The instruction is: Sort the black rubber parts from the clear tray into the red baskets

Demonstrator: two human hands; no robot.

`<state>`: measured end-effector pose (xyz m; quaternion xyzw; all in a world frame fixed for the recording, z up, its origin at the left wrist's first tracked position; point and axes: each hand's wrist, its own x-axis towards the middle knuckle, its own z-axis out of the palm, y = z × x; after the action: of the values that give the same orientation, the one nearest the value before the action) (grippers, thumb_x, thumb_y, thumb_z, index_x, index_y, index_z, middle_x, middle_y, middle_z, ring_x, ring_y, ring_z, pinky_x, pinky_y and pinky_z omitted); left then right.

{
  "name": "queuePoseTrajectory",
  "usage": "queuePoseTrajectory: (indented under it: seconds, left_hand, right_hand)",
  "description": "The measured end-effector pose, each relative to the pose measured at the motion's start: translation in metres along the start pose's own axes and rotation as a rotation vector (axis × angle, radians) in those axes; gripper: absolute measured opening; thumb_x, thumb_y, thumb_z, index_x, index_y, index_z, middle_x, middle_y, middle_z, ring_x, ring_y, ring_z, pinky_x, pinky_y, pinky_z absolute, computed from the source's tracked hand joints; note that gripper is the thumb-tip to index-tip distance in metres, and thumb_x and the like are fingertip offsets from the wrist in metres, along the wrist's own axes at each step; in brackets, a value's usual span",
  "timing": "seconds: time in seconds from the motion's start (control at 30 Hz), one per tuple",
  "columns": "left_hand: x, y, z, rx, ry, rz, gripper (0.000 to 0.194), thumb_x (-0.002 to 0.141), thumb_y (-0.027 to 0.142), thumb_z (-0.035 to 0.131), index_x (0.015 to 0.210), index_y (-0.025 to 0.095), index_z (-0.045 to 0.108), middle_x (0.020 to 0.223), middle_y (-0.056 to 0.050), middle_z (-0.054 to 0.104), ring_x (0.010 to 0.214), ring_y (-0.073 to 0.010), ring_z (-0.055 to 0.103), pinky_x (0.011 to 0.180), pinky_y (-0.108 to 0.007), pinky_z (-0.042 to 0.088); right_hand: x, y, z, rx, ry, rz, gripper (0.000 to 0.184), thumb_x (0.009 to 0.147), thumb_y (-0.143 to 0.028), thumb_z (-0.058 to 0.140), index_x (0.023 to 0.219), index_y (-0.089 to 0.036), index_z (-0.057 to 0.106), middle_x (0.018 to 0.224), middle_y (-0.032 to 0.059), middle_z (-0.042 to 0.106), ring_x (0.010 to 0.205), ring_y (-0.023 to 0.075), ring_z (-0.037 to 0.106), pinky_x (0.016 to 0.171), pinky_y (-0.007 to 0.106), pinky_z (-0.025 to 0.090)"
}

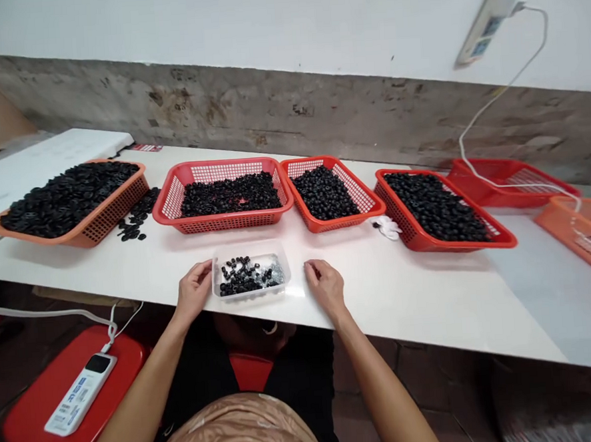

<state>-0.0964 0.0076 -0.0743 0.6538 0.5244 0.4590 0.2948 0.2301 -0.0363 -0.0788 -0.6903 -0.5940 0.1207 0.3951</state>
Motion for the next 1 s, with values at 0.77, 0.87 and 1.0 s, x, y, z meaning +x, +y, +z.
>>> queuePoseTrajectory:
  seconds: [0.77,0.87,1.0]
  left_hand:
    - [-0.004,0.005,-0.003,-0.093,-0.045,-0.025,0.027,0.093,0.026,0.055,0.114,0.017,0.068,0.103,-0.007,0.069,0.093,-0.02,0.066,0.083,-0.031,0.052]
    - [-0.004,0.006,-0.003,-0.098,-0.033,-0.018,0.026,0.093,0.026,0.055,0.114,0.018,0.068,0.102,-0.007,0.069,0.092,-0.0199,0.066,0.082,-0.031,0.053]
    - [-0.005,0.006,-0.004,-0.097,-0.034,-0.019,0.027,0.093,0.026,0.054,0.114,0.017,0.068,0.102,-0.008,0.069,0.091,-0.0199,0.066,0.082,-0.031,0.053]
  right_hand:
    - [0.053,-0.121,0.044,-0.539,-0.716,-0.334,0.021,0.089,-0.009,0.051,0.085,-0.015,0.071,0.083,0.0106,0.07,0.074,0.0213,0.068,0.066,0.026,0.041]
    - [0.054,-0.122,0.052,-0.552,-0.723,-0.337,0.019,0.089,-0.01,0.051,0.088,-0.013,0.07,0.086,0.0122,0.071,0.077,0.0228,0.068,0.069,0.027,0.042]
    - [0.056,-0.125,0.044,-0.487,-0.685,-0.306,0.014,0.088,-0.014,0.055,0.091,-0.013,0.069,0.089,0.011,0.072,0.081,0.0218,0.068,0.072,0.026,0.043]
